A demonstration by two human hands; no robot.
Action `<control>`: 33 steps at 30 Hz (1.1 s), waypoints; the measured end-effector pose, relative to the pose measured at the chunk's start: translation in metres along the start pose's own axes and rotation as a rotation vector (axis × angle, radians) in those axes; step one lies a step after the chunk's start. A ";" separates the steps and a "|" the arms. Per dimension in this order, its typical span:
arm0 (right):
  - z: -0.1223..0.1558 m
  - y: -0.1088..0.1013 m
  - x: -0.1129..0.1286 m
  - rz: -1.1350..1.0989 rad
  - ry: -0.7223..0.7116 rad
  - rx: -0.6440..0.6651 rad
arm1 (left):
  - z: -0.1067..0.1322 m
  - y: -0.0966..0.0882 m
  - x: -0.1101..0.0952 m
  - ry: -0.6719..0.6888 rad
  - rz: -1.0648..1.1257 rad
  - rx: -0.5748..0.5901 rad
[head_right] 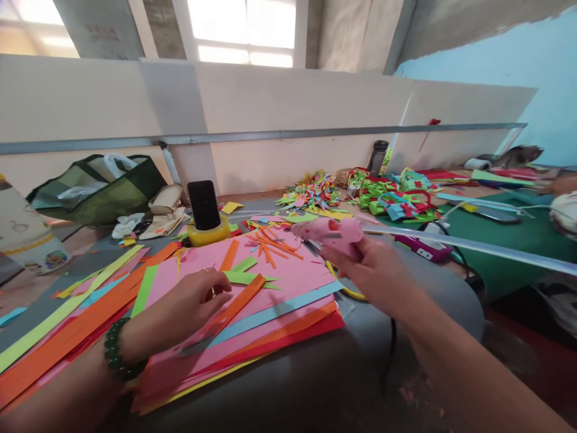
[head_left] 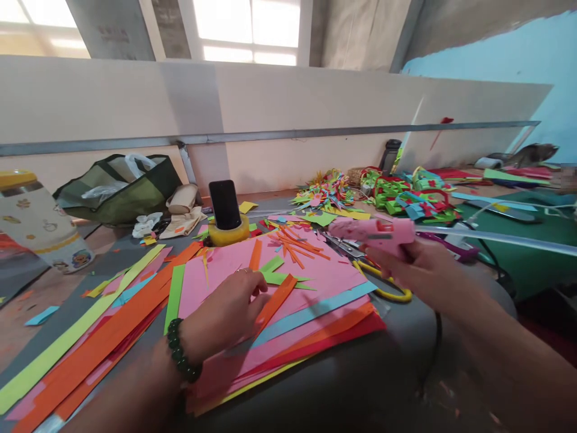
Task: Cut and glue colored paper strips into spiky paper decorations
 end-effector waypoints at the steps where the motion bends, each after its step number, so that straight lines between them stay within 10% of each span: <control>1: -0.008 -0.005 -0.011 0.051 0.030 -0.029 | -0.004 0.002 0.005 -0.030 -0.022 -0.035; 11: -0.064 -0.009 -0.130 0.324 0.310 0.001 | -0.006 0.026 0.020 -0.119 -0.054 0.056; 23: -0.026 -0.030 -0.087 0.551 0.204 0.090 | -0.007 0.021 0.024 -0.120 0.087 0.092; 29: 0.026 0.080 0.033 -0.272 -0.052 0.707 | -0.008 0.021 0.022 -0.131 0.080 0.104; 33: 0.023 0.142 0.047 -0.288 0.047 0.743 | -0.009 0.021 0.022 -0.112 0.090 0.080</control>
Point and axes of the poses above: each hand's wrist, its own z-axis away from the middle knuckle, its own y-axis out of the palm, x = y × z, the point moved 8 cm from there along -z, towards the middle knuckle, and after that the axes turned 11 degrees about -x, right-handed, at the moved point
